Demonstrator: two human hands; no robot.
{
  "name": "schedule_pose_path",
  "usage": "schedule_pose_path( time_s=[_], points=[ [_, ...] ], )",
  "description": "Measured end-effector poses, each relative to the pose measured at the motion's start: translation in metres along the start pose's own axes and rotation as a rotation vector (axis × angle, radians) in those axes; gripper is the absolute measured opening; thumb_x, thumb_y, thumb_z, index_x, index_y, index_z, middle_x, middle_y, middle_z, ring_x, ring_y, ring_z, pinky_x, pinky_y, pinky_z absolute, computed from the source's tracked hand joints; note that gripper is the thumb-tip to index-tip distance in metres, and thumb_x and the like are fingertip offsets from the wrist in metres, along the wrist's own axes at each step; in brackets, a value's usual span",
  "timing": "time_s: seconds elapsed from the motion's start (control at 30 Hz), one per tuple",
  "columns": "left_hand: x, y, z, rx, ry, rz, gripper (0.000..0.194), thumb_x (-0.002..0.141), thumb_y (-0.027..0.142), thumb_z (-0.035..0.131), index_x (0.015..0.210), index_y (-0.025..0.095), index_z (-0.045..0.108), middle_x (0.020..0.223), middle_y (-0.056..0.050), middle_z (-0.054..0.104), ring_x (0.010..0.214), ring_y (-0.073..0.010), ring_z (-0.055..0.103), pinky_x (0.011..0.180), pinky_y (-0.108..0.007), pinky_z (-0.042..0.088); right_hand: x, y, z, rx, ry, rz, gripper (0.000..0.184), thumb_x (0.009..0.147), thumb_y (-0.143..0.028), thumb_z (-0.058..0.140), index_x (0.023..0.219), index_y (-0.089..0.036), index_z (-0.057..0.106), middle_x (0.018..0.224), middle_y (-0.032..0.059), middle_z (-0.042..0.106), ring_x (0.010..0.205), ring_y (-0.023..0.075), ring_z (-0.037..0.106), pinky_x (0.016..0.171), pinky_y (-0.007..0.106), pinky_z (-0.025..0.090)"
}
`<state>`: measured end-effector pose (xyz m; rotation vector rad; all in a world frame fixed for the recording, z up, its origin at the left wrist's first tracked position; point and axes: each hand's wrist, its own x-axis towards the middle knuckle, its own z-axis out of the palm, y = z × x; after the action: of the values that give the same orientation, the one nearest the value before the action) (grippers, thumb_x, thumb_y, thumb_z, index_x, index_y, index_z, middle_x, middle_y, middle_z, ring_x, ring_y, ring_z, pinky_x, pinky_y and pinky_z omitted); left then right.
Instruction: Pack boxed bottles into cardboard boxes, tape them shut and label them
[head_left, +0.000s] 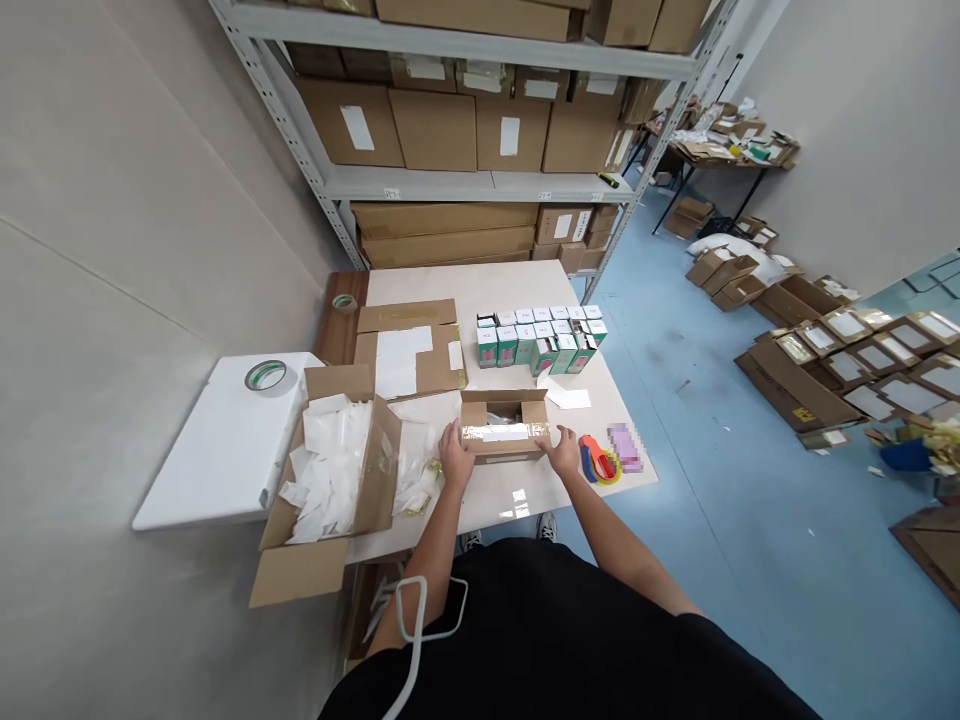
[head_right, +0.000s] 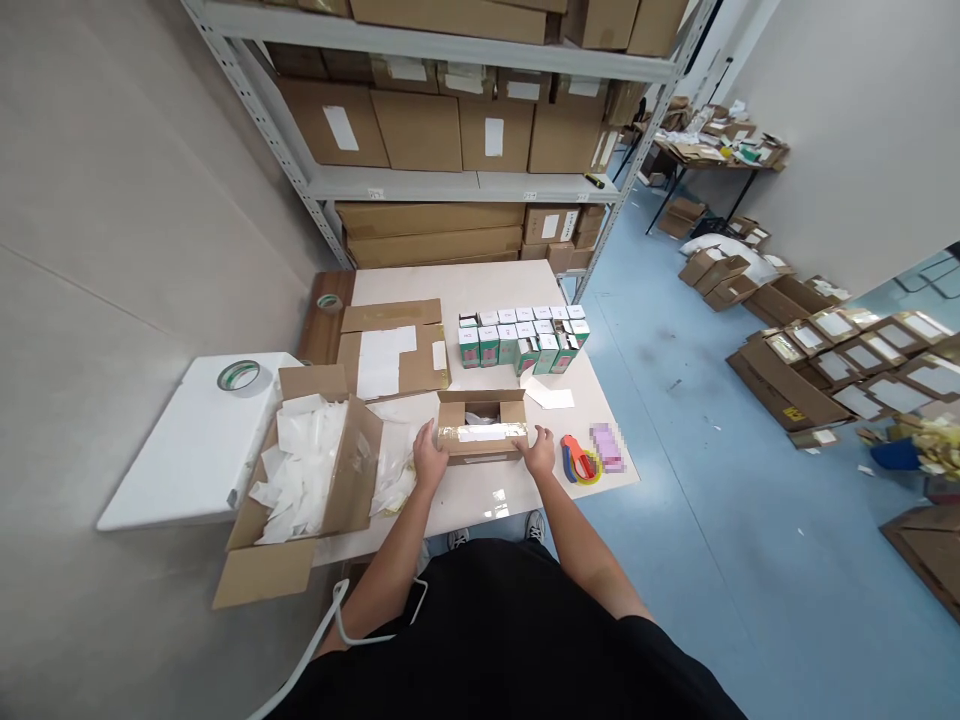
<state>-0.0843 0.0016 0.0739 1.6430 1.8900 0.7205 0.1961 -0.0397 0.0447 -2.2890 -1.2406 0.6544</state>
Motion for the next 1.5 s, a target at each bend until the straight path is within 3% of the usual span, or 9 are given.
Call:
schedule_pose_path(
  time_s=[0.23,0.33,0.53,0.77,0.93,1.07,1.27,1.37,1.5],
  points=[
    [0.061,0.057,-0.013,0.274,-0.228,0.27,0.085,0.089,0.028,0.06,0.166,0.025,0.026,0.175,-0.005,0.017,0.16,-0.0339,0.014,0.128,-0.05,0.026,0.015,-0.005,-0.002,-0.041,-0.138,0.07,0.098,0.078,-0.056,0.076,0.16,-0.019,0.036,0.17,0.0216,0.021,0.149,0.0449,0.036,0.115,0.054,0.037],
    [0.08,0.077,-0.009,0.387,-0.336,0.355,0.087,0.087,0.036,0.069,0.164,0.026,0.031,0.174,-0.008,0.021,0.161,-0.0388,0.005,0.127,-0.055,0.022,0.022,-0.005,-0.003,-0.004,-0.146,0.092,0.104,0.074,-0.058,0.08,0.16,-0.022,0.035,0.172,0.0218,0.016,0.151,0.0463,0.029,0.117,0.059,0.032],
    [0.05,0.066,0.012,0.503,-0.392,0.28,0.069,0.098,0.046,0.05,0.163,0.028,0.036,0.165,-0.012,0.041,0.156,-0.0374,0.023,0.126,-0.063,0.01,0.025,-0.005,-0.003,0.017,-0.164,0.125,0.11,0.075,-0.062,0.078,0.165,-0.022,0.026,0.173,0.021,0.007,0.155,0.0473,0.02,0.115,0.064,0.033],
    [0.023,0.055,0.028,0.681,-0.631,0.148,0.092,0.09,0.073,0.049,0.167,0.029,0.025,0.175,-0.012,0.009,0.161,-0.0413,0.006,0.122,-0.071,0.009,0.018,-0.005,-0.003,0.042,-0.165,0.002,0.095,0.084,-0.049,0.074,0.164,-0.024,0.028,0.174,0.0163,0.012,0.157,0.0422,0.019,0.118,0.055,0.034],
    [0.023,0.061,0.041,0.754,-0.605,0.146,0.101,0.087,0.078,0.051,0.168,0.024,0.023,0.175,-0.016,0.008,0.16,-0.0441,0.005,0.124,-0.067,0.011,0.023,0.034,-0.031,0.025,-0.069,-0.063,0.08,0.091,-0.04,0.064,0.161,-0.02,0.033,0.171,0.0148,0.023,0.157,0.0366,0.022,0.124,0.05,0.026],
    [0.005,0.071,0.066,0.726,-0.58,0.145,0.099,0.089,0.08,0.046,0.168,0.026,0.022,0.176,-0.015,0.005,0.16,-0.0451,0.003,0.124,-0.066,0.011,0.031,0.089,-0.055,0.034,-0.019,0.053,0.071,0.091,-0.038,0.06,0.156,-0.016,0.041,0.159,0.0176,0.044,0.146,0.0331,0.043,0.118,0.043,0.038],
    [-0.004,0.086,0.089,0.711,-0.619,0.102,0.1,0.088,0.083,0.043,0.168,0.026,0.02,0.176,-0.014,0.002,0.16,-0.0455,-0.002,0.125,-0.066,0.008,0.031,0.142,-0.046,-0.027,-0.15,0.237,0.038,0.088,-0.036,0.062,0.118,-0.012,0.068,0.112,0.0167,0.072,0.109,0.0313,0.067,0.095,0.037,0.051],
    [-0.002,0.086,0.089,0.717,-0.617,0.101,0.098,0.09,0.081,0.042,0.168,0.027,0.018,0.176,-0.012,0.0,0.16,-0.0437,-0.003,0.126,-0.065,0.007,0.024,0.148,-0.03,-0.015,-0.215,0.244,0.046,0.086,-0.033,0.064,0.126,-0.011,0.065,0.117,0.0169,0.071,0.111,0.0313,0.067,0.095,0.037,0.051],
    [-0.001,0.084,0.088,0.74,-0.615,0.097,0.097,0.09,0.079,0.042,0.168,0.028,0.017,0.176,-0.011,0.0,0.16,-0.0431,-0.002,0.126,-0.065,0.007,0.023,0.147,-0.019,-0.066,-0.278,0.296,0.071,0.083,-0.037,0.069,0.147,-0.01,0.05,0.143,0.0221,0.059,0.135,0.0353,0.054,0.11,0.043,0.043]
  ],
)
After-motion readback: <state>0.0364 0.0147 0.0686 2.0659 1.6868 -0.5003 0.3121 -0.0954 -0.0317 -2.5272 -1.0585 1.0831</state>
